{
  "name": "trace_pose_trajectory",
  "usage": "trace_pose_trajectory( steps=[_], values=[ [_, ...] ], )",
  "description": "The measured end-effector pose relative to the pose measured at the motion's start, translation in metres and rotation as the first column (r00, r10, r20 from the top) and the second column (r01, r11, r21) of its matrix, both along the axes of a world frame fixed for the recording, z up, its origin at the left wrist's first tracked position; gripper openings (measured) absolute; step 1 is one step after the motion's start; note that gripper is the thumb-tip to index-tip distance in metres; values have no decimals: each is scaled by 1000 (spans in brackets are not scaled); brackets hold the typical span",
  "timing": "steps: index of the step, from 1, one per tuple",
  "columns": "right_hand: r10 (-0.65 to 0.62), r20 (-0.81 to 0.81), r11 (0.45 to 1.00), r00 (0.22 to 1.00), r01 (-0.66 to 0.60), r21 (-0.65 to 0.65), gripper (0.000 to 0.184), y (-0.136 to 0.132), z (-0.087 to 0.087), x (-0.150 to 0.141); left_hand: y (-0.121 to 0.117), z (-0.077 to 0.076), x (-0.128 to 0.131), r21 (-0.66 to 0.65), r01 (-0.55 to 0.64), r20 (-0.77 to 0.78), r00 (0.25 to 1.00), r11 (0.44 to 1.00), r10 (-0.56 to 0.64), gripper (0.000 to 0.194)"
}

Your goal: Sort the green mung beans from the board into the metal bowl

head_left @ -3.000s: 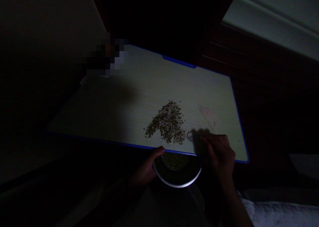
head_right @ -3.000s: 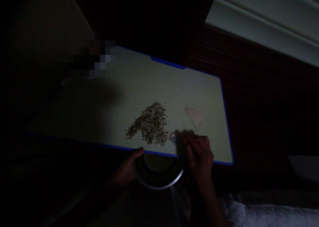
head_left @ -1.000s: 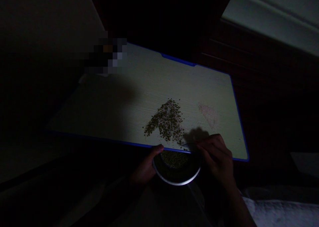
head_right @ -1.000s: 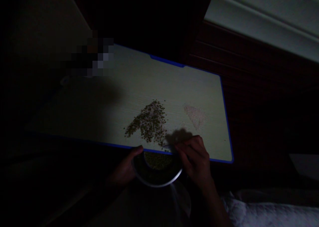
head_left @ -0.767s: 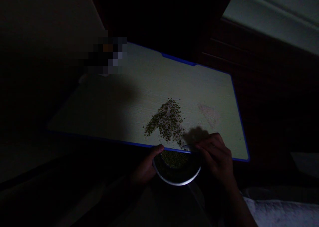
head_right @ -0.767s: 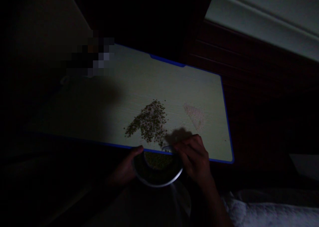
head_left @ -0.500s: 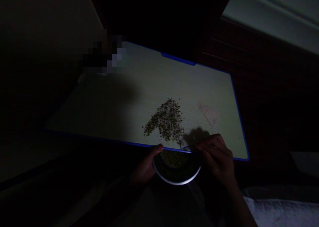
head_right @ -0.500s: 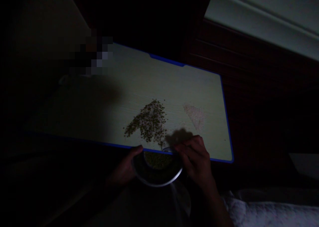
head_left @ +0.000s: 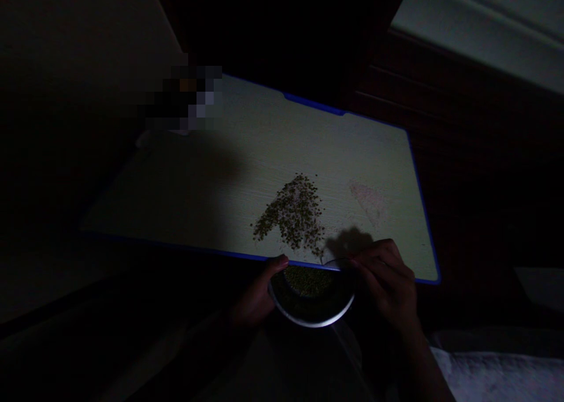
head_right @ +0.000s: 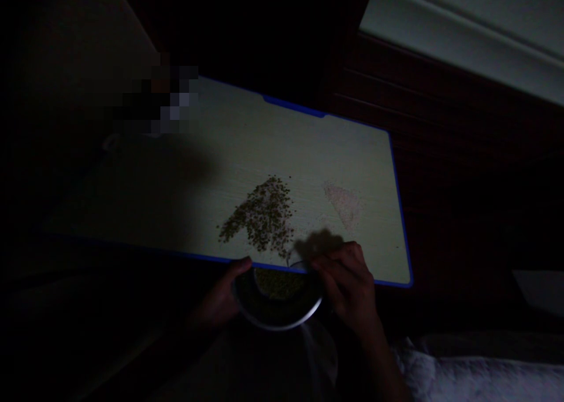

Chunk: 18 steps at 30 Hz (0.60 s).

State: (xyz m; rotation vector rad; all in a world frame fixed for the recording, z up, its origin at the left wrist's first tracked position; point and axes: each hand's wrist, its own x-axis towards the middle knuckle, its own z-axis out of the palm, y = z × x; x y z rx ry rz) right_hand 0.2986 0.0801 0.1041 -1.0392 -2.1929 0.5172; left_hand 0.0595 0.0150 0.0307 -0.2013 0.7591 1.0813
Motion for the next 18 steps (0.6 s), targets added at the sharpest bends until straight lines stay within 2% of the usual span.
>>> trace_pose_trajectory(
  steps=[7, 14, 18],
  values=[
    [-161, 3, 984, 987, 161, 73, 20, 6, -3, -4, 0, 3, 0, 0, -32, -11, 999, 999, 32, 57],
    [-44, 14, 997, 999, 44, 56, 23, 3, 1, -7, 1, 2, -1, -17, 3, -4, 1000, 1000, -3, 46],
    [-40, -3, 998, 999, 40, 47, 26, 2, 3, -5, 0, 1, 1, -18, -15, -15, 1000, 1000, 15, 50]
  ],
)
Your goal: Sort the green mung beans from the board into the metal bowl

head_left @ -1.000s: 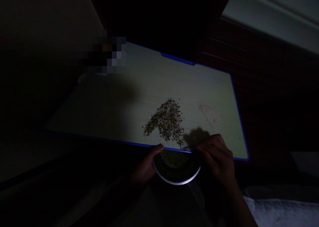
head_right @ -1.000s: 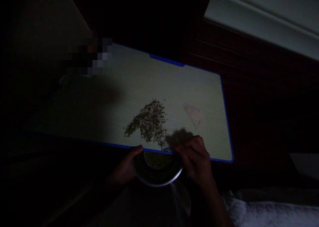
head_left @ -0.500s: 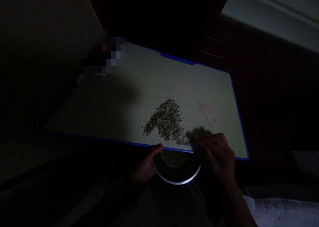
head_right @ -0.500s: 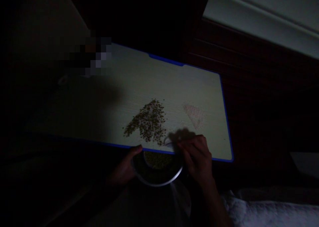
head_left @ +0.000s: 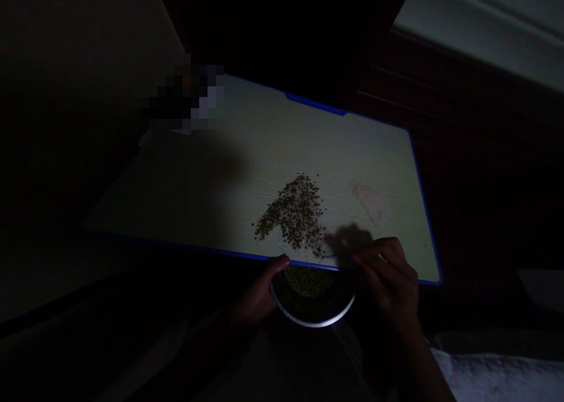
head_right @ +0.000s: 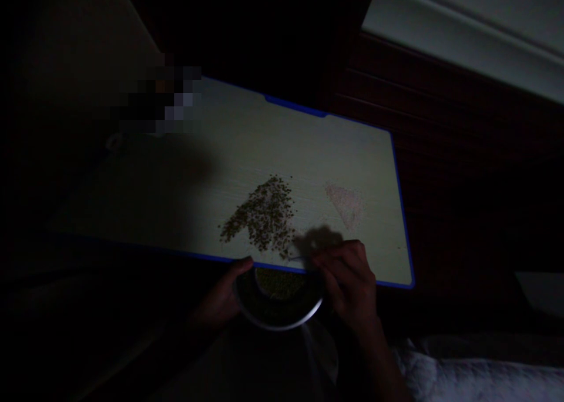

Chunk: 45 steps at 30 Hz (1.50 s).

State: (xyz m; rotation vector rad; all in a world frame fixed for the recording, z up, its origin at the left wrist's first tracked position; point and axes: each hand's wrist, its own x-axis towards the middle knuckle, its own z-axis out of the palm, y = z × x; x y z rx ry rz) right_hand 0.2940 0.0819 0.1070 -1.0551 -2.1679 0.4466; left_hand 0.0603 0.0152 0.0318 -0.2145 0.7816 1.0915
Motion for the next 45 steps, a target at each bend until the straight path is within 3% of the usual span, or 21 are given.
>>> trace_pose_trajectory(
  steps=[6, 12, 19, 29, 35, 45],
  values=[
    [-7, 21, 1000, 1000, 7, -2, 22, 0, 0, 1, 0, -1, 1, 0, 0, 4, 1000, 1000, 0, 54],
    [-98, 21, 995, 995, 98, 3, 21, 2, -4, -2, 1, 0, 0, -4, -26, -6, 1000, 1000, 26, 56],
    [-1, 18, 1000, 1000, 1, 26, 25, 5, 1, -8, 0, -1, 0, 1, -7, 4, 1000, 1000, 7, 43],
    [-2, 33, 1000, 999, 2, 24, 25, -1, -3, 1, 0, 1, 1, -16, 2, -9, 1000, 1000, -2, 40],
    [-108, 35, 994, 994, 107, 38, 24, 2, -5, 0, 1, 6, 1, -33, -12, -22, 1000, 999, 11, 44],
    [17, 51, 999, 999, -19, 50, 23, 3, 0, -6, 1, 2, 0, -7, 3, -14, 1000, 1000, -3, 35]
  ],
)
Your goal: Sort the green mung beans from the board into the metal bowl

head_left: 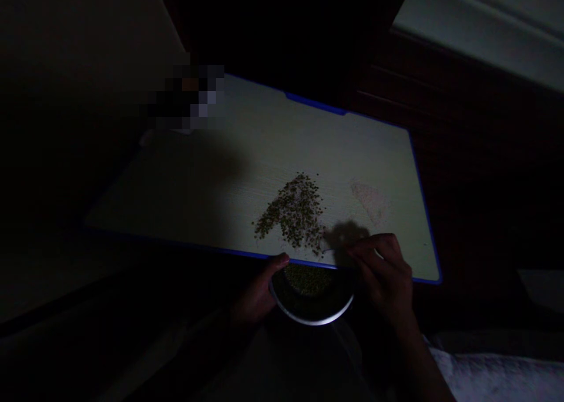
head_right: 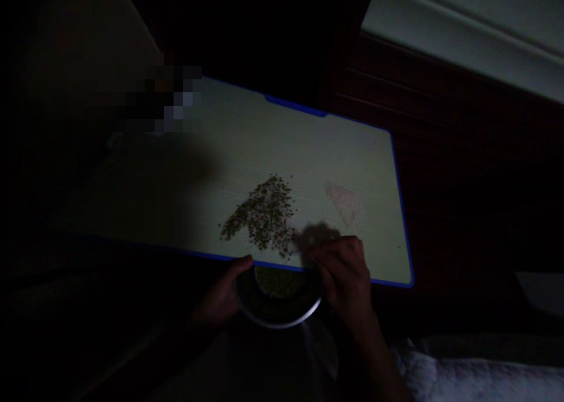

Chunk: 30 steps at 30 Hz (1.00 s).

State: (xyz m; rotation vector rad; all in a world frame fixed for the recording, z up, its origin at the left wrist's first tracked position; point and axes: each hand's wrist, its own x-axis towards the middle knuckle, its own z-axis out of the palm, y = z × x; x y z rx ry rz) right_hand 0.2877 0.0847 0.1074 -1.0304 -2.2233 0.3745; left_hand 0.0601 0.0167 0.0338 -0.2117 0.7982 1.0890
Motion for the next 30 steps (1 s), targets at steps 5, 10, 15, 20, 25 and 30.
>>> trace_pose_trajectory(
  steps=[5, 10, 15, 20, 25, 30],
  values=[
    [33, 12, 999, 999, -33, -15, 24, -3, -2, 9, -1, 1, -1, -4, 7, -8, 1000, 1000, -7, 22],
    [27, 11, 999, 1000, -27, -18, 28, -5, 0, 11, 1, 1, 0, 1, 16, -2, 1000, 1000, -16, 16],
    [27, 2, 999, 1000, -27, -25, 27, -4, -1, 12, 1, 3, 1, 1, -5, -14, 1000, 1000, 5, 14],
    [29, 12, 1000, 999, -29, 7, 25, -5, -2, 15, 0, 2, 1, -4, -6, -15, 1000, 1000, 6, 16],
    [12, -8, 1000, 1000, -12, -6, 28, -7, -2, 18, 1, 1, 2, -22, -15, -26, 1000, 1000, 14, 18],
    [35, -2, 999, 999, -35, -10, 27, -8, -3, 17, 2, 4, 2, -53, -11, -35, 999, 999, 9, 13]
  ],
)
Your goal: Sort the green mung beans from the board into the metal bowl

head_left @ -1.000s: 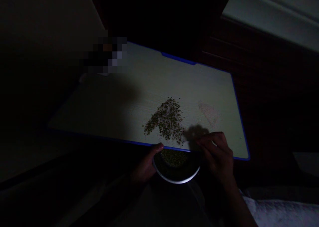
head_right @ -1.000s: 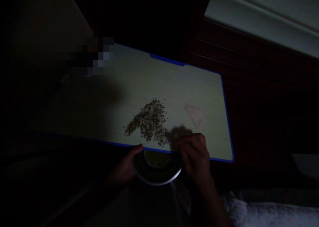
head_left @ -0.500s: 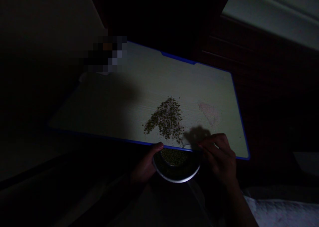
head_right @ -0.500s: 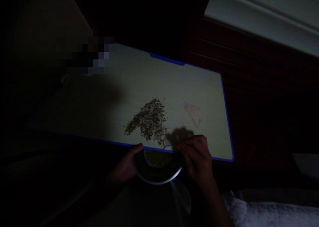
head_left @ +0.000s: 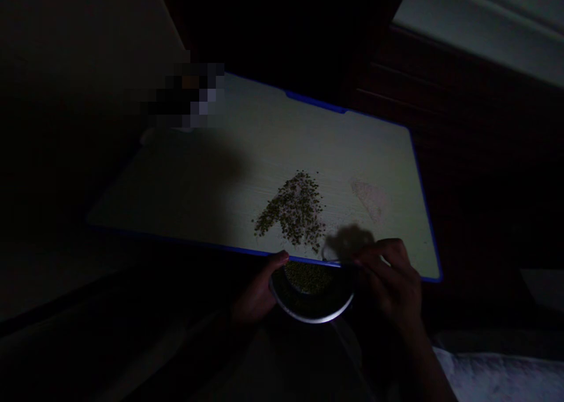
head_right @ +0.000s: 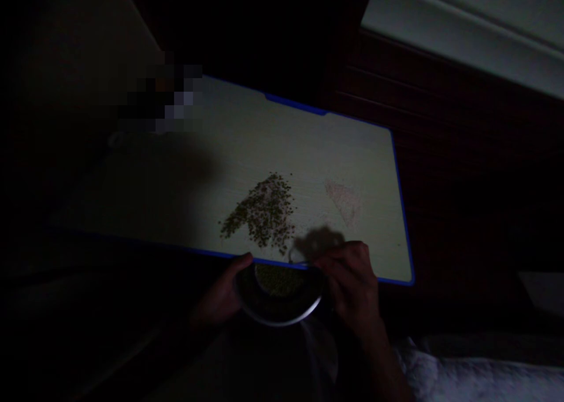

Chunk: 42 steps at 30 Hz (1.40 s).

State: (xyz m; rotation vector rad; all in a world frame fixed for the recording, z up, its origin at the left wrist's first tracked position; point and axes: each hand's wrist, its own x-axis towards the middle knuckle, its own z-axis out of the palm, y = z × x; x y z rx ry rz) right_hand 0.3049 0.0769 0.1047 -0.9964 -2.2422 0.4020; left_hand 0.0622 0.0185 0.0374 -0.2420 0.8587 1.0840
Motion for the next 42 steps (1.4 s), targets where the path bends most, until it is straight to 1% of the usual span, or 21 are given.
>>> trace_pose_trajectory(
  steps=[4, 9, 14, 21, 28, 33, 37, 42],
  values=[
    [-46, 4, 999, 999, 46, 29, 29, 2, -1, -1, 0, 3, 1, 3, -10, 6, 1000, 1000, 9, 17],
    [-15, -6, 1000, 1000, 15, 20, 27, 2, 0, -5, -2, 1, 0, 22, 3, 18, 1000, 1000, -4, 21],
    [-25, 2, 1000, 1000, 25, -1, 25, 1, -1, -5, -3, -3, 0, 35, 0, 18, 1000, 999, -1, 19],
    [-36, -6, 999, 999, 35, -22, 26, 0, -1, -3, -2, 1, 0, 37, -13, 26, 1000, 999, 12, 14],
    [-27, -15, 999, 1000, 26, -24, 26, -1, 1, -5, -2, -3, 0, 52, -6, 33, 999, 999, 4, 24],
    [-35, -21, 999, 999, 35, -9, 27, 0, -2, -6, -4, -4, 0, 63, -11, 36, 999, 998, 8, 32],
    [-67, -23, 998, 997, 67, 7, 27, 1, -4, -6, -3, -3, 0, 66, -5, 35, 999, 998, 3, 31],
    [-31, -15, 999, 999, 30, -24, 26, 0, -2, -8, -3, -4, 0, 70, 11, 28, 1000, 997, -13, 26]
  ],
)
